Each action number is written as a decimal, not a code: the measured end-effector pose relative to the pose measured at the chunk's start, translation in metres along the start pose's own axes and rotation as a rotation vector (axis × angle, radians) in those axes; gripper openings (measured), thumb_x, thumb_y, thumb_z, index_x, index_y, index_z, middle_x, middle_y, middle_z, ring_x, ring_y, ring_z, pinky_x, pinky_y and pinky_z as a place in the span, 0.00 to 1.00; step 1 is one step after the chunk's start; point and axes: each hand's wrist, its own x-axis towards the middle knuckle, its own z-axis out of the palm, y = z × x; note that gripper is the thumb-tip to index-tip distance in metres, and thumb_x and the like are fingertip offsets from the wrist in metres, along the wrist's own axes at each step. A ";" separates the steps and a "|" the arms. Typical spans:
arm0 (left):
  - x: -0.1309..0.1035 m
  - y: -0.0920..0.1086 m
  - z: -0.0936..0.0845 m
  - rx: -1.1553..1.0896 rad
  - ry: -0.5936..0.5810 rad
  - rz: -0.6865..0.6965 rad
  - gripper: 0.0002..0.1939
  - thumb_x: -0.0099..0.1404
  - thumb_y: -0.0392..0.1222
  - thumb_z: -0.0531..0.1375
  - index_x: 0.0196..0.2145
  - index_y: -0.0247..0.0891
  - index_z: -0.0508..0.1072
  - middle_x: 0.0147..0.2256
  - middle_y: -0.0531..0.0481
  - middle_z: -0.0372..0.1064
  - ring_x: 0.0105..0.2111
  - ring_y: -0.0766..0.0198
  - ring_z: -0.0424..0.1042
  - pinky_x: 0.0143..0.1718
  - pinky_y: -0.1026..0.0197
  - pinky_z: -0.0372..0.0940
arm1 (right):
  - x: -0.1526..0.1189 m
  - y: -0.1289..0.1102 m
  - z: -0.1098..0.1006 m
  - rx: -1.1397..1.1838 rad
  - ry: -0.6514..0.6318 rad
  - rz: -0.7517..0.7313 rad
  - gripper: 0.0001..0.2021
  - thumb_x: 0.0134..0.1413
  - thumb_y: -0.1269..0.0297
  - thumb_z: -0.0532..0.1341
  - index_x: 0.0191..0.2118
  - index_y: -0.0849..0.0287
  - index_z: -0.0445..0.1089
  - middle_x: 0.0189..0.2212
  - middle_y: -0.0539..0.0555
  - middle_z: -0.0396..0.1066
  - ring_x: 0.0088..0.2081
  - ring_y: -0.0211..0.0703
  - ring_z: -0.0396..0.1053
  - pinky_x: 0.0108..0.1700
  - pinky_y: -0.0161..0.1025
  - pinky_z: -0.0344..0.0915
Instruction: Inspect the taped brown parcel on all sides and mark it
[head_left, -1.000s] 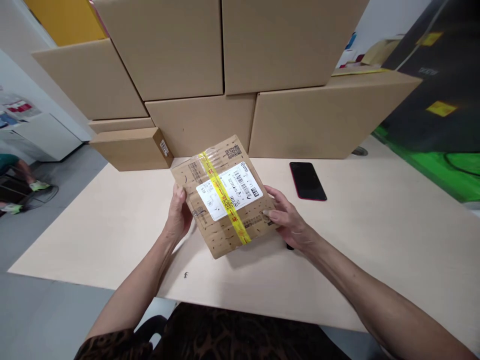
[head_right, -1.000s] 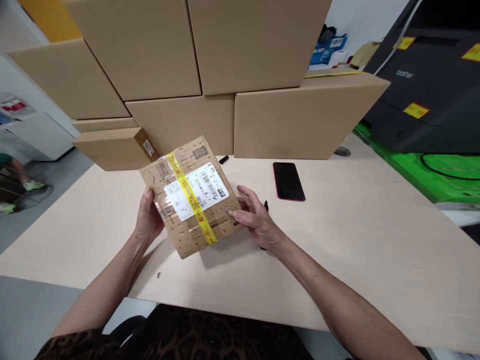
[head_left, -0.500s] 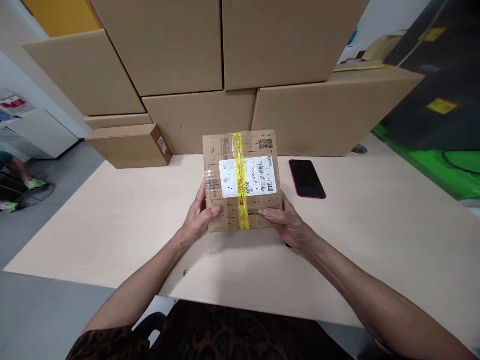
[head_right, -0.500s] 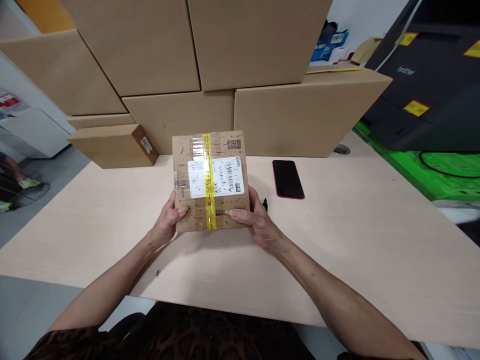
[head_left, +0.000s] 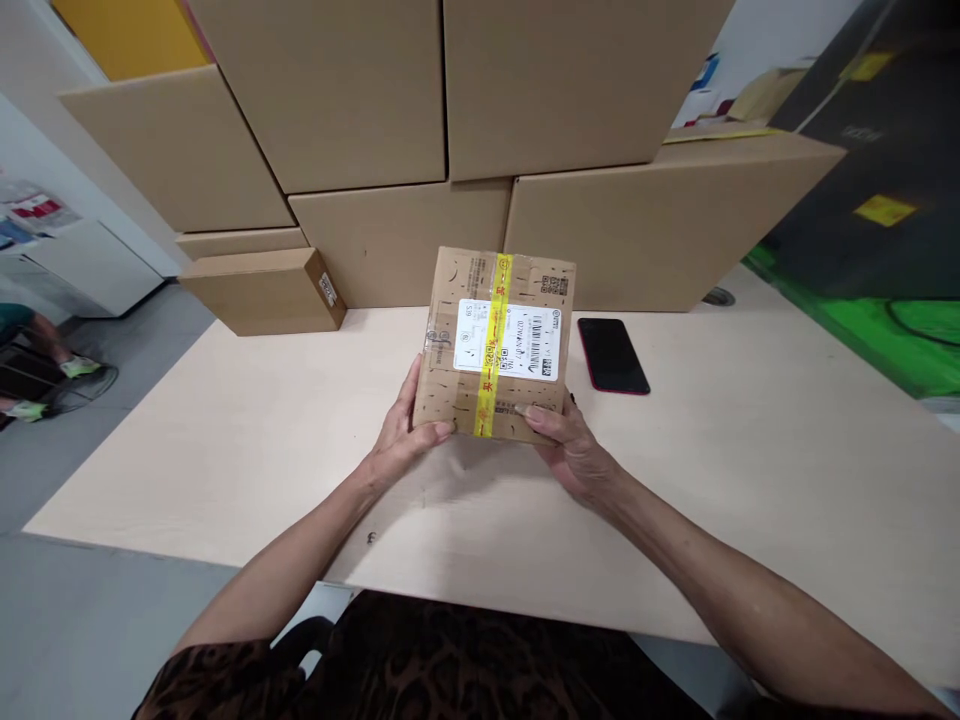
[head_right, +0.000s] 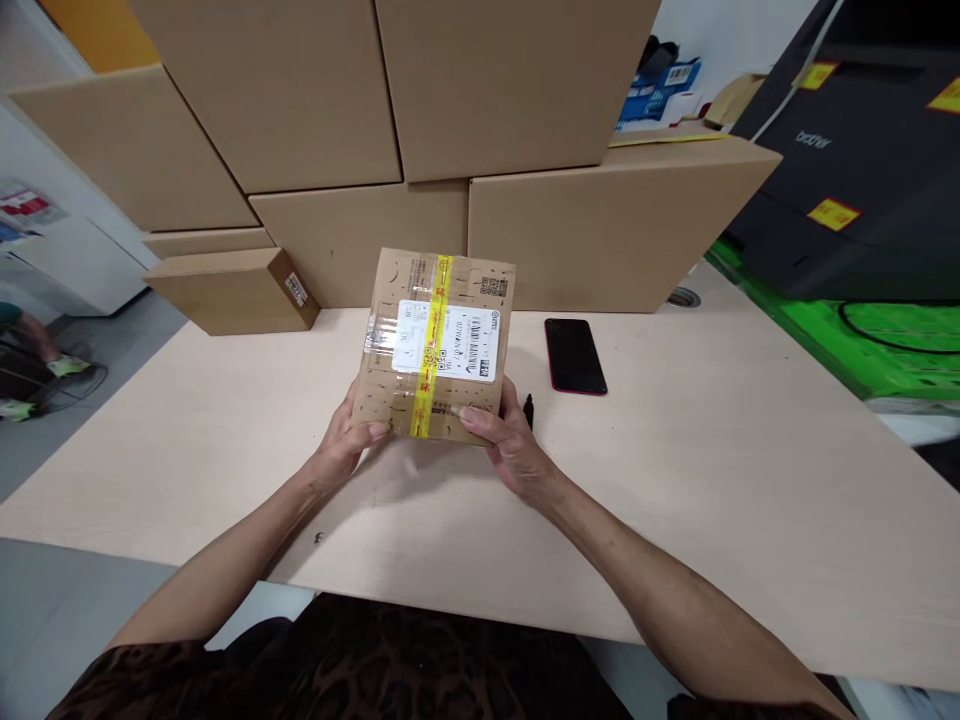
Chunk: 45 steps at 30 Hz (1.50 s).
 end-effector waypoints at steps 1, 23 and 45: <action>0.001 -0.001 -0.001 -0.016 -0.001 -0.003 0.58 0.58 0.61 0.75 0.79 0.49 0.54 0.79 0.41 0.50 0.78 0.32 0.49 0.78 0.33 0.49 | 0.000 -0.001 0.000 0.008 0.007 0.001 0.33 0.38 0.56 0.80 0.54 0.45 0.74 0.56 0.51 0.82 0.63 0.62 0.74 0.70 0.64 0.66; 0.001 0.021 0.003 -0.116 0.001 -0.023 0.54 0.54 0.53 0.76 0.74 0.47 0.62 0.68 0.38 0.71 0.68 0.32 0.69 0.67 0.35 0.67 | -0.004 -0.003 -0.009 -0.102 -0.169 -0.010 0.39 0.45 0.53 0.79 0.64 0.40 0.69 0.62 0.50 0.80 0.64 0.63 0.75 0.67 0.68 0.70; -0.002 0.026 0.001 -0.039 -0.126 -0.067 0.50 0.62 0.60 0.73 0.75 0.50 0.60 0.70 0.39 0.68 0.71 0.33 0.65 0.71 0.35 0.63 | -0.011 -0.026 -0.004 -0.082 -0.147 -0.057 0.39 0.47 0.52 0.79 0.65 0.43 0.70 0.55 0.55 0.83 0.57 0.66 0.81 0.55 0.66 0.81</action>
